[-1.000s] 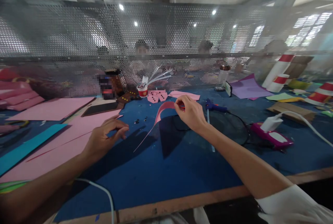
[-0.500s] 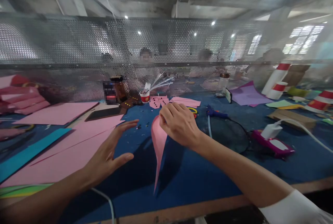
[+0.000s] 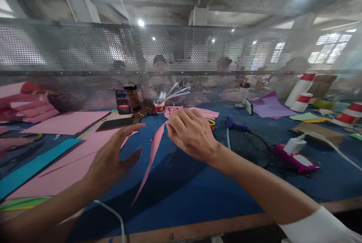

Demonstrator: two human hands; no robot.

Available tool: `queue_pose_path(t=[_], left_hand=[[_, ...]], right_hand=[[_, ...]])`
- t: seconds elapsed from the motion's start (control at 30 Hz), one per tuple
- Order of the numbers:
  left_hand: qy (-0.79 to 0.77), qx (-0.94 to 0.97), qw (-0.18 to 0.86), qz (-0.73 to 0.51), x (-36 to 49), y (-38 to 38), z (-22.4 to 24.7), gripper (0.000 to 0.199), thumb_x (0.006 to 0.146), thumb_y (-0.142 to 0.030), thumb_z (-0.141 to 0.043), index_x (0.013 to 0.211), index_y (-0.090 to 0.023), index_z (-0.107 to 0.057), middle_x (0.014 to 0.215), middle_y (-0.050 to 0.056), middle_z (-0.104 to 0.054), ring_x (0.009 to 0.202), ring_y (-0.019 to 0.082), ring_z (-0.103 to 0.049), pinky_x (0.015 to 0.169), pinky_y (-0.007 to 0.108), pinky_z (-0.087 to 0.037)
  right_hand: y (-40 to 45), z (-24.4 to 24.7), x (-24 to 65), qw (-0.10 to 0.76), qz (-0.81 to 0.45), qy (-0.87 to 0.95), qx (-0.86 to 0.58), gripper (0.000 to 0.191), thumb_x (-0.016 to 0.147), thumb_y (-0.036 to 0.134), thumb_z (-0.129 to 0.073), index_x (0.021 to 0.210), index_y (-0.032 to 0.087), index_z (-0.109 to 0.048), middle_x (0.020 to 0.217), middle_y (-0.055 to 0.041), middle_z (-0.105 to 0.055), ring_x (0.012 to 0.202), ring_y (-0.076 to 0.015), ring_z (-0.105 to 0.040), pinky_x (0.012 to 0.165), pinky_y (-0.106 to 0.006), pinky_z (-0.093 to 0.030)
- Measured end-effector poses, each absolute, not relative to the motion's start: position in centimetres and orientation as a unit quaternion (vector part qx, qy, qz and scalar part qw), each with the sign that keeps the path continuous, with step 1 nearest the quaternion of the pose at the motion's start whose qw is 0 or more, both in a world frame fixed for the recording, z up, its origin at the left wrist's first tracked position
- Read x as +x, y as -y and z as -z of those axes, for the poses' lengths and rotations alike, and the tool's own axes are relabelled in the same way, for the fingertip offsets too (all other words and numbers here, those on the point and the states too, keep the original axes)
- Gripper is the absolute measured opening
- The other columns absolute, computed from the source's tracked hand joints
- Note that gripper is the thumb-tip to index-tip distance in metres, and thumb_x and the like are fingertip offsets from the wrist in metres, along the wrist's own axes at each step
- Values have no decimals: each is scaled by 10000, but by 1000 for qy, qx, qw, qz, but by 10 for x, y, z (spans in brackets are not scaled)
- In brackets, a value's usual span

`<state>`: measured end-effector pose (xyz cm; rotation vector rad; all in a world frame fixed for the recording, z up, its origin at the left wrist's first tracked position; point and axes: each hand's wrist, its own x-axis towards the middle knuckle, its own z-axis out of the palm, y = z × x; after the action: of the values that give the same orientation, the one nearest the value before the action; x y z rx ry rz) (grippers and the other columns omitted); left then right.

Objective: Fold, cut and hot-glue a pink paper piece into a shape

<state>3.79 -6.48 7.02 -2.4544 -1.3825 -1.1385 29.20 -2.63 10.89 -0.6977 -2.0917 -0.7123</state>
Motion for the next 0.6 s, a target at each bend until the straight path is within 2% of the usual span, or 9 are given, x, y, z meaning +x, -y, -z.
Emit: queue_pose_path(t=[0.1,0.23,0.33,0.47,0.6], left_hand=[[413,-838,30,356,39,74,-68,621,922,-407,-559,1475,-274,-311,1473,103,-466,1337,312,-462,1091,497,-412],[416,-845,38,333,54,80,-60,885,797,-567,-690,1499,-270,-240,1499,140,-426,1343,363,-437,1095,545,-391],[427,-841,31,330,66,79,-56,860,830,-544,-662,1505,-253,-215,1496,152,-421,1349,354,-433,1099,548,-383],[450,-818,25,356,70,73,-56,877,773,-532,-721,1465,-236,-271,1428,152,-475,1292,353,-485,1057,538,-424],[468,-795,47,382,63,65,-55,556,860,-316,-628,1362,-258,-395,1292,89,-583,1164,285,-585,978,468,-484]], right_hand=[[29,-103,301,394,264,834,-281,85,936,142,-514,911,215,-549,954,-50,-697,904,-206,-624,822,-362,-457],[26,-100,298,374,281,837,-285,84,939,151,-503,903,206,-556,945,-60,-701,898,-211,-619,812,-368,-455],[23,-101,289,356,311,837,-275,97,935,137,-499,882,194,-557,927,-67,-696,864,-210,-607,784,-360,-441],[23,-103,279,341,332,842,-255,99,934,134,-501,871,188,-555,930,-63,-692,836,-204,-589,768,-352,-429],[22,-103,279,358,322,838,-257,94,952,150,-478,904,187,-550,947,-61,-693,867,-203,-596,796,-356,-445]])
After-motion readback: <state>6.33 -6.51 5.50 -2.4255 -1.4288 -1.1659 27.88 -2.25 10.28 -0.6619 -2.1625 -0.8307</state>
